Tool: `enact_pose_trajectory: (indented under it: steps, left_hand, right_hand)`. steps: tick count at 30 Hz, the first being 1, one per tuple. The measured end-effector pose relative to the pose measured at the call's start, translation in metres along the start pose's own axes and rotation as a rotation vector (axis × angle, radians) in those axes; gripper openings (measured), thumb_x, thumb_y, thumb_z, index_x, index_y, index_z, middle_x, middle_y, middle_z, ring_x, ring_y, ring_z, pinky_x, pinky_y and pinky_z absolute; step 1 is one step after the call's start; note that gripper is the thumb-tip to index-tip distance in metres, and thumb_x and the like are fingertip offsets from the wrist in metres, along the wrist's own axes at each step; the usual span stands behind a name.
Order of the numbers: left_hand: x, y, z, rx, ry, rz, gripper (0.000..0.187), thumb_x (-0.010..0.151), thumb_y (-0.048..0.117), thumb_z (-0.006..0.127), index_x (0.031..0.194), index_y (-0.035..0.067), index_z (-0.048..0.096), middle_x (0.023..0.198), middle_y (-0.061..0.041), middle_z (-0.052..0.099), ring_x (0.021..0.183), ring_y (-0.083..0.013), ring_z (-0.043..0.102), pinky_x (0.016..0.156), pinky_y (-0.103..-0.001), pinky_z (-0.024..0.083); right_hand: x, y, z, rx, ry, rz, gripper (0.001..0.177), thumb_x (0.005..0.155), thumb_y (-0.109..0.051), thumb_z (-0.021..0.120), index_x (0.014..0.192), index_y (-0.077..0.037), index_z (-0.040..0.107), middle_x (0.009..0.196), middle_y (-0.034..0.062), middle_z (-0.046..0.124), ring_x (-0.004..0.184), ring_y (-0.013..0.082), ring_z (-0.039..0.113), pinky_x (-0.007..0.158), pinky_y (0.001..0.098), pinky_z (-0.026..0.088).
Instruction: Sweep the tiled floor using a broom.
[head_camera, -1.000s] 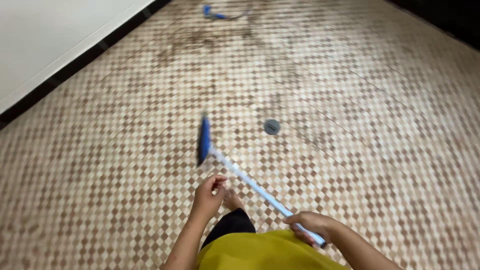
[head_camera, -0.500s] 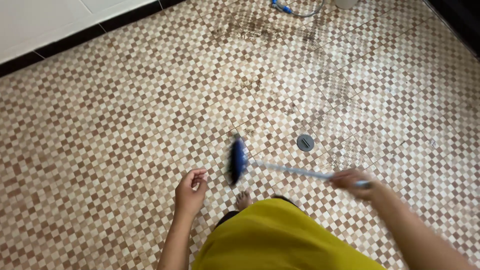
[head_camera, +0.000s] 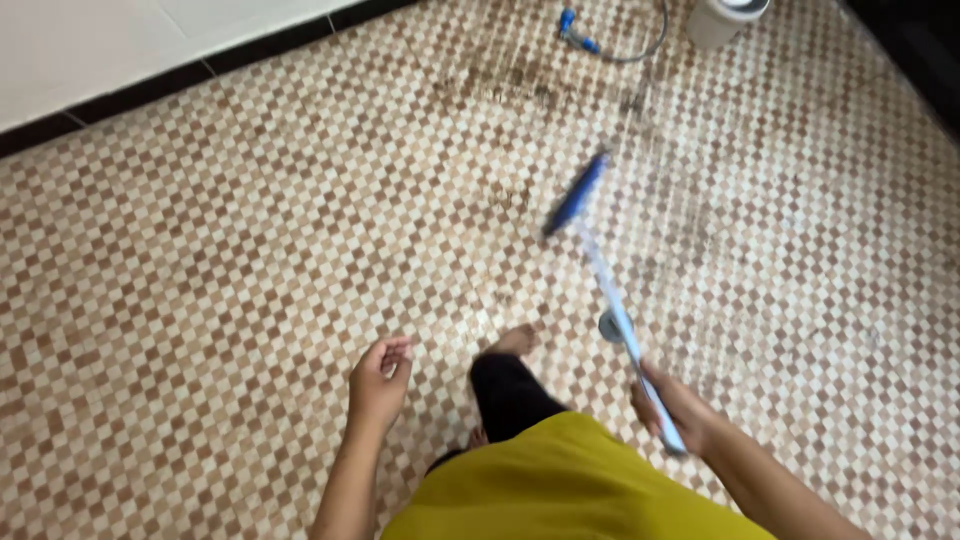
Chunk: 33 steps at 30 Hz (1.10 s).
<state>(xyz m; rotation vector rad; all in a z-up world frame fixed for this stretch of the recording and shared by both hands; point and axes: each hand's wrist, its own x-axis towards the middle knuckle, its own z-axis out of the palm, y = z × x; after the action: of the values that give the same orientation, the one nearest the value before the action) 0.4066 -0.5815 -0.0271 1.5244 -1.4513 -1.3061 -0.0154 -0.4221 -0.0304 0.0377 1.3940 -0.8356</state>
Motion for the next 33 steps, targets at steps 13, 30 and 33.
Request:
enact_pose_trajectory:
  steps: [13,30,33]
  left_hand:
    - [0.195,0.101,0.060,0.037,-0.108,0.010,0.023,0.090,0.003,0.066,0.114,0.003,0.069,0.099,-0.003,0.074,0.093,-0.0092,0.069,0.085,-0.023,0.054]
    - [0.356,0.110,0.112,-0.052,-0.318,-0.056,0.018,0.094,0.003,0.066,0.111,0.001,0.071,0.100,-0.005,0.074,0.090,-0.0101,0.068,0.084,-0.025,0.054]
    - [0.412,0.126,0.115,0.021,-0.374,0.006,0.018,0.094,0.004,0.066,0.111,0.002,0.070,0.100,-0.004,0.075,0.092,-0.0103,0.069,0.085,-0.025,0.055]
  right_hand:
    - [0.201,-0.094,0.074,0.108,-0.424,0.615,0.028,0.109,-0.016,0.055,0.120,0.009,0.059,0.068,0.0020,0.053,0.043,0.0060,0.044,0.033,0.0175,0.039]
    - [0.221,-0.228,-0.061,0.105,0.426,0.028,0.024,0.103,-0.019,0.060,0.110,0.002,0.051,0.069,0.0035,0.050,0.049,0.0101,0.043,0.037,0.0231,0.039]
    - [0.148,-0.251,0.029,0.398,0.229,0.021,0.027,0.105,-0.030,0.046,0.096,-0.005,0.050,0.057,-0.0005,0.043,0.037,0.0066,0.035,0.027,0.0206,0.031]
